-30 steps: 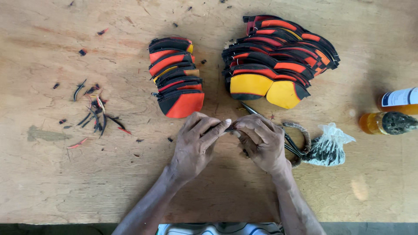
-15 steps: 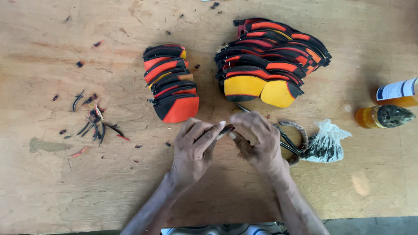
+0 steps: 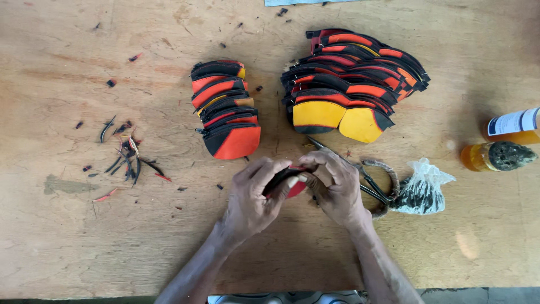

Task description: The person trims excess fabric and threads from small zippered pouches using shears. They handle the pouches one at a time, pulling away loose threads by hand and cutting along the edges to clean up the seams.

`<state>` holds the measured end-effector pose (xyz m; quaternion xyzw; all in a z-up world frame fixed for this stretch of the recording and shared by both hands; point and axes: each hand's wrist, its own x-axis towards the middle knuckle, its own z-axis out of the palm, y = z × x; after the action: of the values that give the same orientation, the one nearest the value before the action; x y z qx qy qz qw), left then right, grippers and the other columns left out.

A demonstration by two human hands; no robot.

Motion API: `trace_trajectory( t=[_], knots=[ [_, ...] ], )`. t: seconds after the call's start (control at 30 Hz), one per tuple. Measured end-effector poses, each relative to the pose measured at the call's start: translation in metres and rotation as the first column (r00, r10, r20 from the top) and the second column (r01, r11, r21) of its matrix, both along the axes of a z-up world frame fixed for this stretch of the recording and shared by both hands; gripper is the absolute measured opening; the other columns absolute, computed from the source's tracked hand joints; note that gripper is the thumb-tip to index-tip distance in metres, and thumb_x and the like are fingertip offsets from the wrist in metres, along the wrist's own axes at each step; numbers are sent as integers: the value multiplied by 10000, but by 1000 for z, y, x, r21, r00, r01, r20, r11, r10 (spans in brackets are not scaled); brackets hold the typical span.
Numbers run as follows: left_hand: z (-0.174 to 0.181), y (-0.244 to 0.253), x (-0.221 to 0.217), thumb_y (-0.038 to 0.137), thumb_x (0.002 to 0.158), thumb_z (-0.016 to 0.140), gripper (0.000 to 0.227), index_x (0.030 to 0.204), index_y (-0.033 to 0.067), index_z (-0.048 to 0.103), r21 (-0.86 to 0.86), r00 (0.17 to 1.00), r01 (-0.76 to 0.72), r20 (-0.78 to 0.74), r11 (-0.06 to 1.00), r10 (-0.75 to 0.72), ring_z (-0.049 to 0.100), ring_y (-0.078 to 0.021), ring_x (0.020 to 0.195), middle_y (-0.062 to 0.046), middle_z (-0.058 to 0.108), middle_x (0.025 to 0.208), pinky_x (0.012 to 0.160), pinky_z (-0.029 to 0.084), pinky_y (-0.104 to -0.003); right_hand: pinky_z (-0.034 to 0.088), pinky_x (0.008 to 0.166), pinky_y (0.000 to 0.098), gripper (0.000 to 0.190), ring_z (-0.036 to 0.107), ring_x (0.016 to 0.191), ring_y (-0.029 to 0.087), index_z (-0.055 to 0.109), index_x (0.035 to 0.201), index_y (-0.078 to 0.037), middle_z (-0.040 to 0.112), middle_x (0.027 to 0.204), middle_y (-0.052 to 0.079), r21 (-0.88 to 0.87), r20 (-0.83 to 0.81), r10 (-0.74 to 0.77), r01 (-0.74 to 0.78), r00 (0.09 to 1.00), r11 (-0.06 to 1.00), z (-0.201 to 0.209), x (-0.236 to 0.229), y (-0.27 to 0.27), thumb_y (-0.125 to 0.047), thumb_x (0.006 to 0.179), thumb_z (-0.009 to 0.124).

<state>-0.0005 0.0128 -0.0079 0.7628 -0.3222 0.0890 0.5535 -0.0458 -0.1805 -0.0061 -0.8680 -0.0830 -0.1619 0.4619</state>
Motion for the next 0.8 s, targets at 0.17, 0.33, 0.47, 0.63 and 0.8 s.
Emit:
trace_trajectory(
  t=[0.17, 0.33, 0.47, 0.63, 0.8],
  knots=[
    [-5, 8, 2, 124, 948, 762, 117, 975, 15, 733, -107, 899, -42, -437, 993, -9, 590, -50, 649, -44, 718, 777, 554, 470, -239, 571, 779, 261, 372, 667, 933, 67, 574, 1178, -25, 682, 1003, 31, 459, -260, 248, -106, 933, 882, 8, 1, 0, -144, 873, 751],
    [-11, 9, 5, 97, 975, 730, 111, 929, 2, 696, -274, 867, -89, -494, 958, -61, 580, 7, 706, -11, 707, 819, 595, 483, -201, 424, 550, 231, 219, 520, 624, 37, 649, 934, -10, 610, 702, 7, 311, -358, 180, -65, 916, 948, -6, -5, -1, -146, 918, 821],
    [-14, 5, 2, 92, 973, 712, 100, 940, 7, 671, -109, 936, -153, -336, 982, 108, 607, -23, 651, -11, 692, 775, 560, 477, -201, 477, 581, 210, 180, 563, 677, 24, 667, 995, -12, 651, 788, -16, 341, -259, 215, -119, 942, 932, -7, -7, 3, -143, 943, 779],
    [-9, 5, 10, 127, 978, 706, 174, 1112, 26, 662, -212, 850, -28, -519, 977, -88, 650, -68, 771, -26, 721, 894, 689, 572, -220, 516, 511, 229, 223, 591, 584, 49, 660, 1033, -20, 643, 761, -9, 436, -416, 112, 90, 902, 895, -4, -3, 3, -198, 921, 736],
    [-10, 0, 11, 108, 919, 754, 257, 1130, 2, 651, -290, 732, 86, -631, 953, -258, 722, -104, 836, -66, 757, 950, 743, 632, -280, 546, 543, 238, 250, 620, 644, 68, 631, 1109, -20, 673, 812, 28, 470, -347, 53, 125, 936, 874, -1, -1, -7, -229, 988, 694]
  ],
)
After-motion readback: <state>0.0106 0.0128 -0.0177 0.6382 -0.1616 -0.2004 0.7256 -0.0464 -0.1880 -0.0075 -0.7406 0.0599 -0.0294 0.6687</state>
